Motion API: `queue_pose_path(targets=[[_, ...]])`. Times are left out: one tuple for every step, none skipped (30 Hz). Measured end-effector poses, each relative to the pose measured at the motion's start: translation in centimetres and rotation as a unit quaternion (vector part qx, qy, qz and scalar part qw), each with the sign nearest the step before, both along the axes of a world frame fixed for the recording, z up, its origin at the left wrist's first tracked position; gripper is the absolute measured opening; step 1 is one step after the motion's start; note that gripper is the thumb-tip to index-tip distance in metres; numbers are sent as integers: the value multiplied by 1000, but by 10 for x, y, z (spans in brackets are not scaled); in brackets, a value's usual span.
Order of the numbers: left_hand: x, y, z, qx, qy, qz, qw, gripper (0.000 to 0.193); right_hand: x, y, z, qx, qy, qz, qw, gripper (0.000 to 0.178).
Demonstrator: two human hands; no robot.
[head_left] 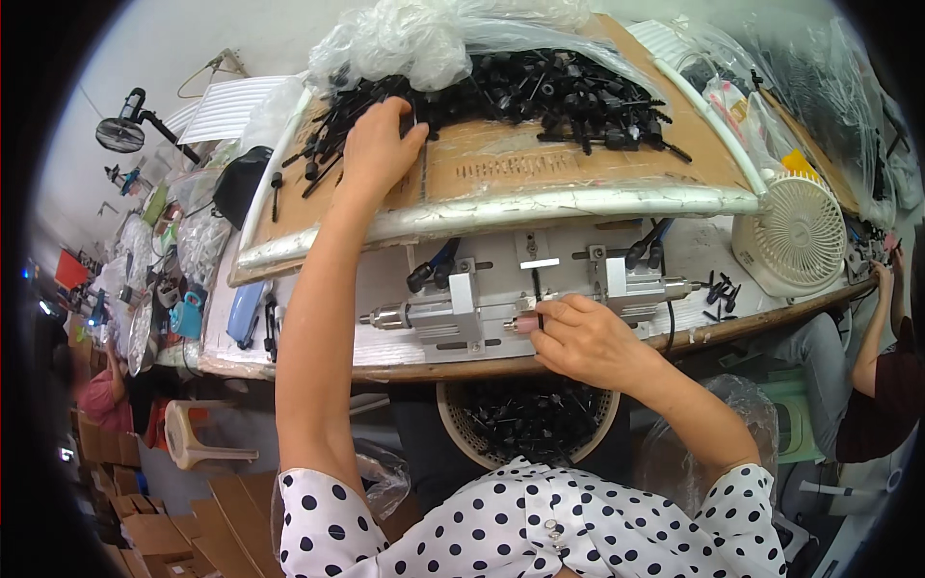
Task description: The person picks up mascara wands and caps, positions them into a benchtop machine to press them together, and places the assembled parts into a basket.
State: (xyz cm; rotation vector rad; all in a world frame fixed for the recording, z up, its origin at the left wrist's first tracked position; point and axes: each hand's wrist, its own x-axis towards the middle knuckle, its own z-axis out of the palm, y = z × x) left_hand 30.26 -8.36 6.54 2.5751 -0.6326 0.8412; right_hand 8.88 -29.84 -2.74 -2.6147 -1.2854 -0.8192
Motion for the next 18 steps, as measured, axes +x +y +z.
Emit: queue_pose_path(targets=[[4, -3, -2, 11, -9, -3, 1000, 29, -1, 0, 1, -4, 17, -1, 1000, 13], [6, -6, -4, 25, 2, 13, 1000, 29, -2, 0, 2, -4, 21, -4, 1000, 11], [6, -10, -5, 42, 10, 25, 999, 29, -2, 1, 3, -10, 24, -6, 1000, 10], [5, -12, -5, 42, 18, 31, 998, 23, -2, 0, 5, -15, 24, -7, 1000, 10], [2, -14, -4, 40, 13, 21, 999, 21, -2, 0, 7, -27, 37, -7, 999, 11], [-1, -14, -3, 37, 8, 10, 999, 18, -2, 1, 9, -39, 50, -7, 998, 13], [-4, -14, -1, 35, 3, -1, 999, 16, -3, 2, 12, -52, 62, -7, 997, 15], [-9, -14, 0, 41, -8, -11, 999, 13, -5, 3, 16, -42, 22, 3, 999, 9], [-15, -13, 1, 46, -19, -19, 999, 11, -8, 4, 20, -17, 41, 20, 999, 10], [-21, -11, 2, 56, -15, -22, 998, 8, -12, 6, 24, 10, 52, 34, 998, 11], [-26, -9, 3, 21, 2, -44, 999, 7, -13, 7, 29, 62, 35, 52, 996, 13], [-31, -6, 6, -8, 35, -62, 997, 6, -19, 4, 37, 105, 83, 86, 987, 18], [-35, -3, 8, -35, 68, -80, 994, 7, -21, -2, 45, 104, 108, 79, 985, 19], [-39, -1, 10, -74, 123, -80, 986, 10, -20, -11, 54, 116, 122, 72, 983, 20], [-43, 0, 12, -66, 103, -74, 990, 11, -16, -22, 63, 118, 147, 63, 980, 21], [-47, 2, 14, -58, 85, -69, 992, 12, -7, -34, 72, 130, 110, -1, 985, 17], [-51, 3, 16, -52, 72, -57, 994, 13, 7, -49, 83, 119, 91, -69, 986, 14], [-56, 3, 19, -32, 65, -46, 996, 12, 28, -63, 94, 138, 43, -101, 984, 15]])
